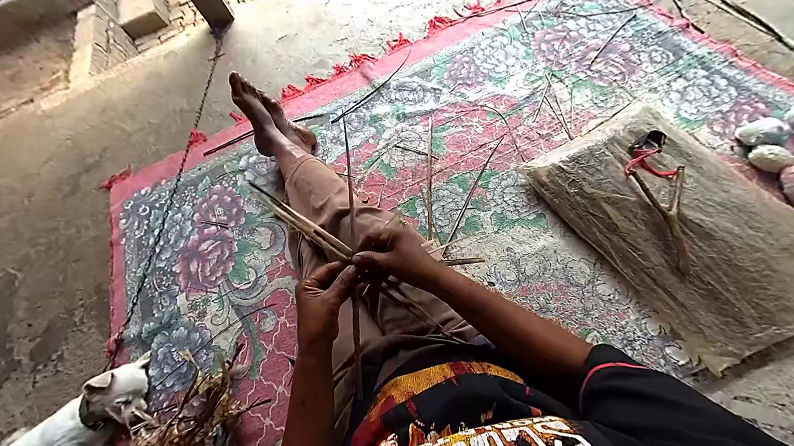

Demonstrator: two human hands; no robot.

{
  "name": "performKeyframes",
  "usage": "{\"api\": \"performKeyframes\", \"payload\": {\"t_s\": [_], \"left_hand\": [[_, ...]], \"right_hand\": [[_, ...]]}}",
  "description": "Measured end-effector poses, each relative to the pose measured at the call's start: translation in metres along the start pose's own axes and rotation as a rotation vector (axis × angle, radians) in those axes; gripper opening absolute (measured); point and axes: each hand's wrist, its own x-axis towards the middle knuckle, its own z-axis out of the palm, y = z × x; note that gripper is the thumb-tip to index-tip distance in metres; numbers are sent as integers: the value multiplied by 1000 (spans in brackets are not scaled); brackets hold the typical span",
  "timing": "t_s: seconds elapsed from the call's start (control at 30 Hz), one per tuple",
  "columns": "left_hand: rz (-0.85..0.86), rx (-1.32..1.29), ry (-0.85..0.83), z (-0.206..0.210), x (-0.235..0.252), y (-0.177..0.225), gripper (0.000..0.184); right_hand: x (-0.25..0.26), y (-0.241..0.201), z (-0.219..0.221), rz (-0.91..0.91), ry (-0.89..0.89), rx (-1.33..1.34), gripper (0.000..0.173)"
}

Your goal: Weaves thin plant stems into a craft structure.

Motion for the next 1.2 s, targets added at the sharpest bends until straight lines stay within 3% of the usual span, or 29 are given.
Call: {"api": "performKeyframes", "payload": {"t_s": [0.17,0.3,0.53,0.67,0.8,0.93,1.2], "left_hand": [[15,-12,81,-9,2,1,11],[20,10,78,-13,3,1,13],[-1,40,-9,-11,0,8,9],[28,-18,-8,-12,1,9,25],[8,-9,71,-6,1,16,31],[40,-47,118,0,-2,17,34],[-31,-104,107,-3,-4,19,40]], "right_hand": [[0,-7,2,44,-155,115,15],[2,-3,7,2,-177,179,11],[2,-1,12,-72,-66,154,9],[1,-3,19,-15,65,180,10],[0,-4,26,-37,212,162,26],[-2,-11,25,34,203,256,29],[-5,-13,28,-15,145,375,14]]}}
